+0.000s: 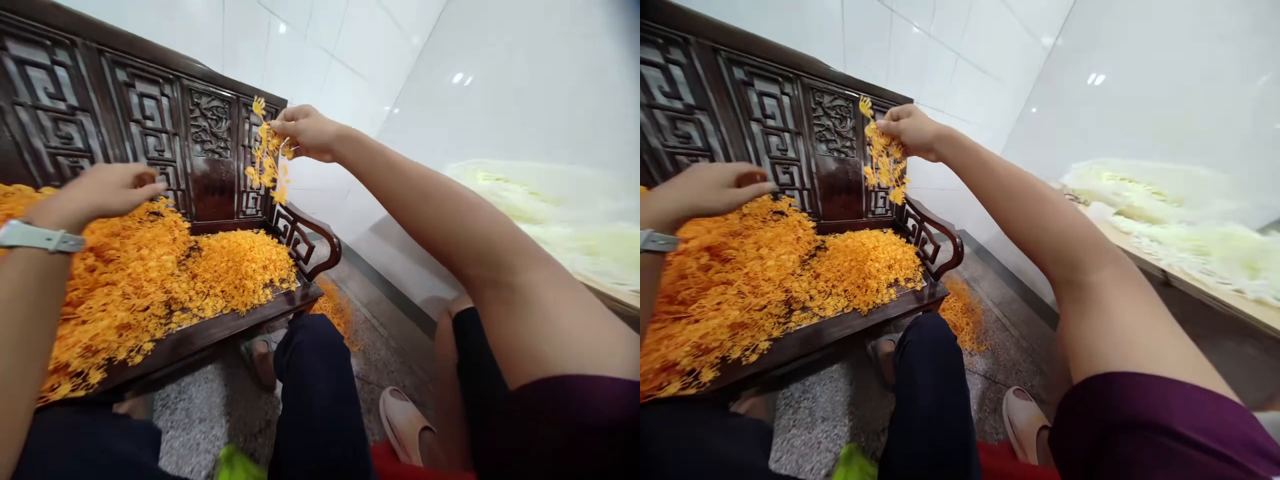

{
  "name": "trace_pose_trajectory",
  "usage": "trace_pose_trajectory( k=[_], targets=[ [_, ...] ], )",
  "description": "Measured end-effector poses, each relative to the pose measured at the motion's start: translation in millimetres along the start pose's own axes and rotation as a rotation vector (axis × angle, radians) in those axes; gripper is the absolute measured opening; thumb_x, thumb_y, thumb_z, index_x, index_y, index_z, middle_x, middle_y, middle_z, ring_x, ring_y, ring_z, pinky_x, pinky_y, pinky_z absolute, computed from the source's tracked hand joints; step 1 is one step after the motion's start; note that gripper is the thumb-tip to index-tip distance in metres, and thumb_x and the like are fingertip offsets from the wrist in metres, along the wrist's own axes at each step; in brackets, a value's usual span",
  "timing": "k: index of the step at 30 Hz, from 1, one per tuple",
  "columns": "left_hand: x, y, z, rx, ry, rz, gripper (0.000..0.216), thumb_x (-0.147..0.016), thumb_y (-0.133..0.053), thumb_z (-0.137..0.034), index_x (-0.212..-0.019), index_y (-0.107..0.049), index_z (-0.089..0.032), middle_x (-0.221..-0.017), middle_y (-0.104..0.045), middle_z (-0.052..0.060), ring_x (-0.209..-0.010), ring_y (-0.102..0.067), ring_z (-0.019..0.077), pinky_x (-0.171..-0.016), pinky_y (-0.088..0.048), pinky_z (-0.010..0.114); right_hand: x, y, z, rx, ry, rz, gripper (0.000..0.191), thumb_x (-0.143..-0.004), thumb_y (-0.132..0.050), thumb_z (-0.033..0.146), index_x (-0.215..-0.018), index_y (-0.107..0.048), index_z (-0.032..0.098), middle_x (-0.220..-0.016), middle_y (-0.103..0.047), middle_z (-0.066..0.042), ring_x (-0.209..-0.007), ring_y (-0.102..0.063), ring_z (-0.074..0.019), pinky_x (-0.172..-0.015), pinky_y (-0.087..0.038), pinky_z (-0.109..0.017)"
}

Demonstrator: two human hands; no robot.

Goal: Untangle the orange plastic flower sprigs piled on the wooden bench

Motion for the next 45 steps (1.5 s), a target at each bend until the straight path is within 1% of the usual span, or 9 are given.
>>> trace_pose_trajectory(
  k=[2, 5, 8, 12, 20, 26, 32, 36, 45],
  targets=[
    [17.9, -11.4, -63.9, 0.258, -0.120, -0.061, 0.091, -0.092, -0.056, -0.084, -0.141, -0.063, -0.008, -0.124, -0.072, 0.015, -0.113, -0.068, 0.0300, -0.104, -0.053, 0.053, 13.6, -20.4, -5.1, -0.037, 0.002, 0.117, 0.048, -0.094, -0.075, 0.042, -0.060, -0.050, 0.017, -0.064, -0.060, 0.004, -0.066, -0.053, -0.0046, -0.061, -0.038, -0.026],
    [49.0, -45.0, -121.2, 0.564, -0.191, -0.077, 0.090, -0.089, -0.072, -0.072, -0.154, -0.048, -0.014, -0.146, -0.063, 0.021, -0.133, -0.062, 0.0330, -0.109, -0.053, 0.048, 37.1, -61.1, -16.5, -0.167, 0.093, 0.296, 0.046, -0.085, -0.087, 0.046, -0.068, -0.058, 0.015, -0.066, -0.062, 0.004, -0.068, -0.056, -0.0063, -0.058, -0.041, -0.020],
    [74.4, -70.5, -134.8, 0.751, -0.159, -0.067, 0.059, -0.092, -0.072, -0.067, -0.121, -0.065, -0.016, -0.104, -0.074, 0.011, -0.098, -0.073, 0.0240, -0.085, -0.061, 0.037, 62.9, -107.7, -33.8, -0.382, 0.177, 0.355, 0.042, -0.078, -0.093, 0.048, -0.083, -0.067, 0.015, -0.074, -0.064, 0.003, -0.071, -0.059, -0.0080, -0.058, -0.045, -0.018],
    [90.9, -75.1, -121.8, 0.798, -0.046, -0.085, 0.057, -0.091, -0.071, -0.071, -0.073, -0.058, -0.019, -0.064, -0.054, 0.001, -0.055, -0.055, 0.0130, -0.051, -0.051, 0.027, 95.1, -165.8, -67.9, -0.795, 0.067, 0.191, 0.040, -0.076, -0.095, 0.043, -0.093, -0.068, 0.019, -0.085, -0.066, 0.002, -0.077, -0.062, -0.0088, -0.064, -0.052, -0.020],
    [115.6, -76.5, -85.8, 0.596, 0.046, -0.057, 0.064, -0.101, -0.053, -0.070, -0.062, -0.037, -0.022, -0.053, -0.038, -0.001, -0.048, -0.039, 0.0128, -0.048, -0.029, 0.030, 114.9, -257.2, -130.2, -1.498, -0.403, -0.216, 0.026, -0.082, -0.089, 0.025, -0.084, -0.063, 0.021, -0.069, -0.057, 0.006, -0.061, -0.052, -0.0065, -0.057, -0.045, -0.020],
    [128.1, -70.2, -57.9, -0.036, -0.164, 0.204, 0.046, -0.107, -0.048, -0.045, -0.068, -0.042, -0.021, -0.056, -0.040, 0.000, -0.053, -0.039, 0.0166, -0.059, -0.023, 0.034, 97.8, -282.1, -155.4, -1.507, -0.437, -0.389, 0.016, -0.088, -0.080, 0.024, -0.087, -0.065, 0.021, -0.080, -0.063, 0.004, -0.069, -0.054, -0.0082, -0.064, -0.045, -0.023],
    [128.6, -66.5, -32.7, -0.239, -0.128, 0.330, 0.041, -0.109, -0.040, -0.044, -0.083, -0.063, -0.022, -0.060, -0.054, 0.004, -0.058, -0.052, 0.0241, -0.061, -0.028, 0.035, 94.5, -257.1, -171.7, -1.276, -0.358, -0.202, 0.019, -0.083, -0.081, 0.020, -0.084, -0.063, 0.019, -0.078, -0.058, 0.004, -0.063, -0.044, -0.0071, -0.057, -0.036, -0.023],
    [123.9, -69.3, -13.8, -0.257, -0.095, 0.256, 0.033, -0.103, -0.045, -0.037, -0.091, -0.072, -0.023, -0.067, -0.065, 0.007, -0.064, -0.059, 0.0265, -0.061, -0.031, 0.035, 118.8, -255.6, -173.0, -1.181, -0.237, -0.062, 0.022, -0.078, -0.087, 0.020, -0.083, -0.066, 0.018, -0.082, -0.058, 0.001, -0.071, -0.048, -0.0089, -0.058, -0.036, -0.021],
    [101.0, -94.3, 14.8, 0.063, 0.073, -0.090, 0.022, -0.094, -0.060, -0.020, -0.074, -0.068, -0.020, -0.069, -0.065, 0.002, -0.067, -0.057, 0.0184, -0.067, -0.037, 0.034, 176.6, -300.6, -138.7, -1.082, -0.165, -0.471, 0.019, -0.082, -0.083, 0.031, -0.081, -0.066, 0.024, -0.084, -0.055, 0.000, -0.068, -0.041, -0.0118, -0.059, -0.039, -0.025]
  ],
)
Point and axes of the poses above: each hand's wrist, its own x-axis away from the middle knuckle, its own y-axis out of the back of the hand, z = x × y, the point moved 1 cm from there along -x, towards the middle knuckle
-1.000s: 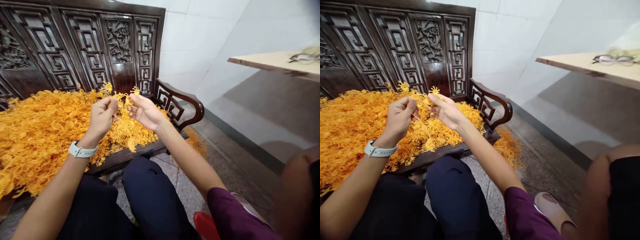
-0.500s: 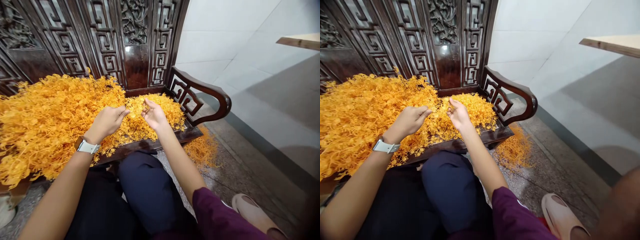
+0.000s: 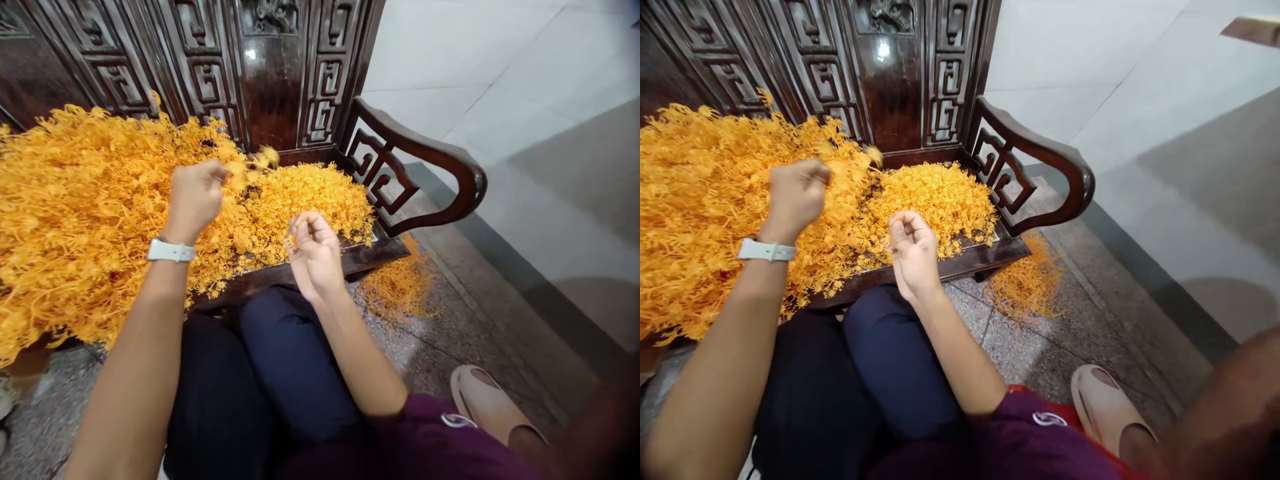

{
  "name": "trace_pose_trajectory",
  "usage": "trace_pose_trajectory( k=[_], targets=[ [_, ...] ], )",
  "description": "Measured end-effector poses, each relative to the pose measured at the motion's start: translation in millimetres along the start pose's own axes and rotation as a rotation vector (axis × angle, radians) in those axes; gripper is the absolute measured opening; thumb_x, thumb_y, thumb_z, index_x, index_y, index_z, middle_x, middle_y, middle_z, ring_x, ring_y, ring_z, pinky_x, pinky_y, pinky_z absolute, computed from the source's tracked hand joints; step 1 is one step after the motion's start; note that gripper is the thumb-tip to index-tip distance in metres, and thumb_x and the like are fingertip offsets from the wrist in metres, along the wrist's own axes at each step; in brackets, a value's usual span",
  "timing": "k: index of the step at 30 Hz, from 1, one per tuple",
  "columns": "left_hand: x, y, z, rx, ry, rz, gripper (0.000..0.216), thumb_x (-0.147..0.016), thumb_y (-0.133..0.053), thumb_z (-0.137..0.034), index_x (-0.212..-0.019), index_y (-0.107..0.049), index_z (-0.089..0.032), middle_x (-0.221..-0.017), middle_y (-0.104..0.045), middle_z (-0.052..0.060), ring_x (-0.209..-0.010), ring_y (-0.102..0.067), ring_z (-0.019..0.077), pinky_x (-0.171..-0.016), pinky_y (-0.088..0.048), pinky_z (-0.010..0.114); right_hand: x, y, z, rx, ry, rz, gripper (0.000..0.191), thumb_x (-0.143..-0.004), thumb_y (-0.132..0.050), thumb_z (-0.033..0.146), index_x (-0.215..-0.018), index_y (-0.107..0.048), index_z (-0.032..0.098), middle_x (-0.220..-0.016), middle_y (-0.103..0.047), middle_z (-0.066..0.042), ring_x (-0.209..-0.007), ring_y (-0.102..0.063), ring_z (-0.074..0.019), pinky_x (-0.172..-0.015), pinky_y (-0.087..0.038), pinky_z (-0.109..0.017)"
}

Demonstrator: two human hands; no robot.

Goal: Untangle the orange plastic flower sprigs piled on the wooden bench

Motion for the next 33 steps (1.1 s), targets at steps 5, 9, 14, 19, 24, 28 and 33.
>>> trace_pose_trajectory(
  k=[5, 9, 14, 19, 24, 28, 33],
  targets=[
    [-1.6, -3.8, 5.6, -0.015, 0.126, -0.122, 0.034, -0.104, -0.057, -0.029, -0.072, -0.064, -0.020, -0.061, -0.052, 0.000, -0.062, -0.049, 0.0159, -0.066, -0.030, 0.037, 19.4, 8.4, 15.8, 0.178, -0.031, 0.514, 0.009, -0.091, -0.081, 0.031, -0.088, -0.077, 0.024, -0.089, -0.065, -0.003, -0.076, -0.058, -0.0144, -0.069, -0.049, -0.029],
    [1.0, -18.8, -18.1, -0.006, 0.067, -0.064, 0.030, -0.103, -0.059, -0.031, -0.074, -0.064, -0.023, -0.060, -0.049, 0.001, -0.063, -0.050, 0.0195, -0.068, -0.035, 0.038, 1.7, 21.3, 10.9, -0.117, -0.231, 1.265, 0.012, -0.081, -0.090, 0.030, -0.082, -0.081, 0.022, -0.080, -0.071, -0.005, -0.074, -0.067, -0.0157, -0.071, -0.057, -0.030],
    [0.1, -22.9, -26.4, -0.108, 0.057, -0.041, 0.032, -0.103, -0.056, -0.035, -0.074, -0.063, -0.023, -0.060, -0.050, 0.002, -0.062, -0.049, 0.0201, -0.066, -0.034, 0.036, -43.6, 32.5, -26.5, -0.791, -0.259, 0.177, 0.025, -0.092, -0.073, 0.046, -0.083, -0.068, 0.023, -0.089, -0.068, -0.005, -0.078, -0.065, -0.0139, -0.065, -0.059, -0.024],
    [0.8, -22.3, -21.1, -0.189, 0.066, -0.015, 0.033, -0.101, -0.056, -0.035, -0.071, -0.061, -0.022, -0.060, -0.049, 0.002, -0.060, -0.047, 0.0200, -0.065, -0.031, 0.035, -50.4, 29.1, -61.5, -0.887, -0.571, -0.231, 0.011, -0.093, -0.059, 0.011, -0.085, -0.058, 0.019, -0.083, -0.060, -0.003, -0.073, -0.059, -0.0100, -0.065, -0.057, -0.020],
    [2.5, -26.5, -25.4, -0.187, 0.059, 0.015, 0.037, -0.103, -0.054, -0.036, -0.069, -0.058, -0.022, -0.059, -0.047, 0.001, -0.060, -0.046, 0.0196, -0.066, -0.031, 0.035, -11.6, 38.2, -34.1, -0.799, -0.361, 0.452, 0.031, -0.072, -0.093, 0.033, -0.076, -0.064, 0.024, -0.066, -0.057, 0.004, -0.060, -0.053, -0.0100, -0.055, -0.053, -0.021],
    [1.7, -27.4, -27.6, -0.182, 0.067, 0.034, 0.040, -0.103, -0.053, -0.038, -0.067, -0.050, -0.022, -0.057, -0.045, 0.000, -0.057, -0.040, 0.0183, -0.064, -0.026, 0.036, 12.9, 56.2, -2.1, -0.809, -0.130, 1.155, 0.043, -0.097, -0.071, 0.049, -0.060, -0.066, 0.026, -0.046, -0.053, 0.000, -0.045, -0.053, -0.0129, -0.047, -0.046, -0.025],
    [1.8, -30.7, -31.0, -0.166, 0.101, 0.042, 0.040, -0.105, -0.051, -0.041, -0.069, -0.051, -0.022, -0.060, -0.049, 0.002, -0.058, -0.040, 0.0186, -0.063, -0.023, 0.036, -29.1, 55.3, -22.9, -0.988, -0.402, 0.288, 0.015, -0.099, -0.062, 0.025, -0.086, -0.067, 0.021, -0.081, -0.074, -0.003, -0.063, -0.062, -0.0076, -0.051, -0.052, -0.014]
  ],
)
Point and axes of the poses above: each hand's wrist, its own x-axis away from the middle knuckle, its own y-axis out of the back of the hand, z = x × y, the point moved 1 cm from there along -x, towards the middle knuckle
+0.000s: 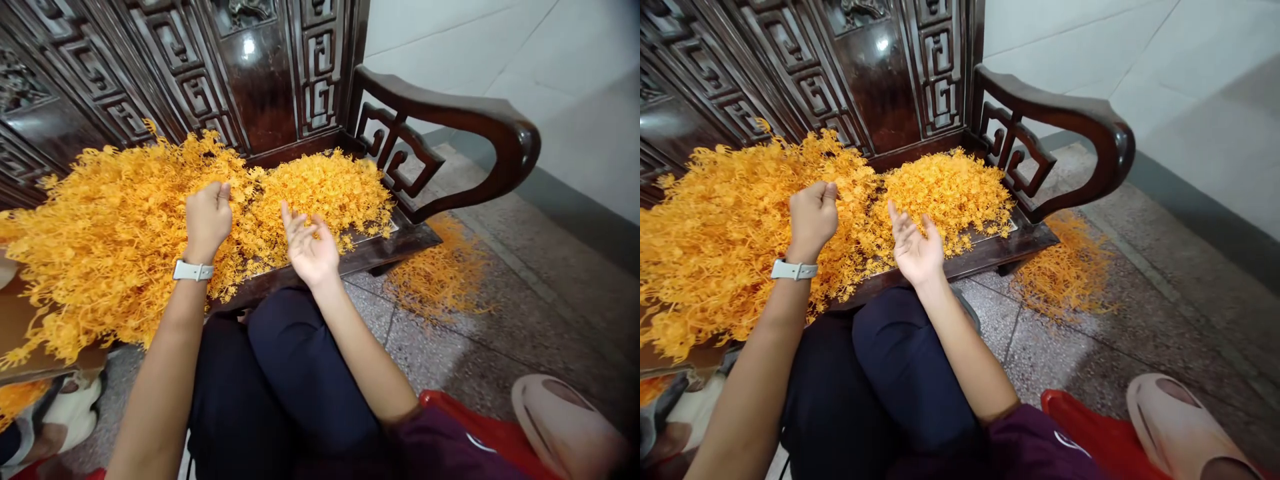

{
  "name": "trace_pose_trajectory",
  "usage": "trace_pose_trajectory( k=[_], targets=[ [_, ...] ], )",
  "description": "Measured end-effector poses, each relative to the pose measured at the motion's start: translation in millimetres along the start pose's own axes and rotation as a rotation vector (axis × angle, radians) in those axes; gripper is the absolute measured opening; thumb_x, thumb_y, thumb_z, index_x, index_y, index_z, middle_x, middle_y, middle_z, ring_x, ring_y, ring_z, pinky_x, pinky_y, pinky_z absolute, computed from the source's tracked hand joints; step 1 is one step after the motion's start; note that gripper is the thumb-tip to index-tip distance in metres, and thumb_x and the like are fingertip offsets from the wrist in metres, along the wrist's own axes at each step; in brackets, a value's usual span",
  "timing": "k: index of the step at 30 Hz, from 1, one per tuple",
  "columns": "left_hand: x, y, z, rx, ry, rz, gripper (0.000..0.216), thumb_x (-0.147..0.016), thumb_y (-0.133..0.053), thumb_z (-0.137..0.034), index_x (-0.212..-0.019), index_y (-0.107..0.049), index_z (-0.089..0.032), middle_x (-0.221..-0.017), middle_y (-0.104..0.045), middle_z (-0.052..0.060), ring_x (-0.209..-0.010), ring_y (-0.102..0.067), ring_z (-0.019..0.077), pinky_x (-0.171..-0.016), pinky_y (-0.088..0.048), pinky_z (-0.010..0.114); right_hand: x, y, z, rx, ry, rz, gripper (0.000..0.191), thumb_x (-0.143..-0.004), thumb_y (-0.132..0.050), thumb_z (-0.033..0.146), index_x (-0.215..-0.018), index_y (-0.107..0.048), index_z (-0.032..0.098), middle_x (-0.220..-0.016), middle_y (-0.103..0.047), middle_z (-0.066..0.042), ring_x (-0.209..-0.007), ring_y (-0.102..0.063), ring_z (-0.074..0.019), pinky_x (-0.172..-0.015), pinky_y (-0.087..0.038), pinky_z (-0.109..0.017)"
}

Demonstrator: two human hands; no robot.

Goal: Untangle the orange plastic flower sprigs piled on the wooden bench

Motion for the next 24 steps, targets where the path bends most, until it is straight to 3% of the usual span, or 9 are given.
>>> trace_pose_trajectory(
  k=[2, 4, 6, 9, 13, 16, 18, 20, 24],
  targets=[
    [0.7, -0.9, -2.3, 0.004, 0.012, -0.002, 0.041, -0.105, -0.050, -0.042, -0.069, -0.050, -0.022, -0.061, -0.049, 0.002, -0.058, -0.039, 0.0187, -0.063, -0.022, 0.036, -11.7, 10.1, -9.9, -0.055, -0.091, -0.377, 0.012, -0.097, -0.055, 0.013, -0.088, -0.063, 0.016, -0.095, -0.078, -0.008, -0.065, -0.061, -0.0055, -0.054, -0.053, -0.012],
    [2.0, -0.7, -5.2, 0.017, -0.020, 0.010, 0.042, -0.105, -0.049, -0.042, -0.068, -0.046, -0.023, -0.060, -0.047, 0.002, -0.057, -0.038, 0.0184, -0.062, -0.020, 0.037, -12.1, 14.1, -19.2, -0.094, -0.174, -0.517, 0.008, -0.092, -0.056, 0.010, -0.088, -0.060, 0.015, -0.089, -0.076, -0.006, -0.057, -0.054, -0.0046, -0.049, -0.048, -0.012],
    [3.9, 0.8, -9.0, 0.051, -0.100, 0.077, 0.042, -0.104, -0.050, -0.042, -0.067, -0.041, -0.023, -0.057, -0.043, 0.001, -0.055, -0.037, 0.0177, -0.061, -0.021, 0.036, -7.3, 13.6, -22.5, -0.068, -0.157, -0.518, 0.005, -0.089, -0.061, 0.013, -0.086, -0.058, 0.016, -0.075, -0.069, 0.000, -0.052, -0.047, -0.0053, -0.045, -0.041, -0.014],
    [7.6, 4.8, -15.7, 0.138, -0.209, 0.266, 0.044, -0.101, -0.052, -0.042, -0.065, -0.039, -0.022, -0.054, -0.037, -0.001, -0.053, -0.035, 0.0161, -0.059, -0.023, 0.035, -2.5, 11.7, -17.4, 0.053, 0.031, -0.512, 0.009, -0.090, -0.064, 0.023, -0.086, -0.058, 0.018, -0.069, -0.062, 0.003, -0.052, -0.046, -0.0069, -0.046, -0.038, -0.017],
    [10.8, 10.5, -23.7, 0.330, -0.208, 0.573, 0.055, -0.098, -0.054, -0.053, -0.060, -0.030, -0.021, -0.056, -0.027, -0.002, -0.053, -0.026, 0.0136, -0.055, -0.021, 0.033, -1.5, 14.5, -13.5, 0.235, 0.207, -0.632, 0.018, -0.090, -0.066, 0.038, -0.089, -0.060, 0.021, -0.073, -0.062, 0.002, -0.057, -0.052, -0.0097, -0.052, -0.044, -0.021],
    [11.2, 12.2, -25.2, 0.384, -0.183, 0.728, 0.057, -0.097, -0.057, -0.055, -0.061, -0.028, -0.021, -0.060, -0.025, -0.002, -0.054, -0.024, 0.0127, -0.054, -0.020, 0.033, 0.3, 12.2, -19.3, 0.378, 0.193, -0.539, 0.035, -0.088, -0.069, 0.057, -0.092, -0.061, 0.022, -0.078, -0.066, 0.000, -0.062, -0.058, -0.0129, -0.058, -0.049, -0.026],
    [11.2, 11.8, -22.6, 0.336, -0.188, 0.777, 0.055, -0.097, -0.058, -0.051, -0.061, -0.029, -0.021, -0.060, -0.025, -0.002, -0.054, -0.024, 0.0128, -0.054, -0.020, 0.033, 1.8, 8.2, -23.2, 0.495, 0.210, -0.447, 0.039, -0.086, -0.074, 0.059, -0.091, -0.061, 0.023, -0.076, -0.065, 0.000, -0.061, -0.057, -0.0125, -0.058, -0.048, -0.025],
    [11.6, 11.1, -18.4, 0.292, -0.203, 0.781, 0.053, -0.096, -0.058, -0.048, -0.060, -0.030, -0.021, -0.059, -0.026, -0.002, -0.054, -0.024, 0.0130, -0.054, -0.019, 0.033, 2.1, 5.8, -25.2, 0.619, 0.261, -0.414, 0.035, -0.084, -0.082, 0.051, -0.088, -0.061, 0.023, -0.071, -0.063, 0.002, -0.058, -0.053, -0.0103, -0.056, -0.044, -0.023],
    [12.9, 10.6, -13.4, 0.259, -0.198, 0.614, 0.053, -0.096, -0.057, -0.048, -0.059, -0.030, -0.021, -0.056, -0.026, -0.002, -0.054, -0.024, 0.0135, -0.056, -0.020, 0.034, -1.3, 7.2, -29.0, 0.670, 0.216, -0.363, 0.030, -0.085, -0.085, 0.042, -0.087, -0.063, 0.021, -0.069, -0.066, 0.003, -0.053, -0.048, -0.0072, -0.051, -0.040, -0.020]
  ],
)
Point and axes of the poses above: each hand's wrist, its own x-axis away from the middle knuckle, its own y-axis out of the back of the hand, z = x × y, the point moved 1 cm from there along -x, towards the middle knuckle
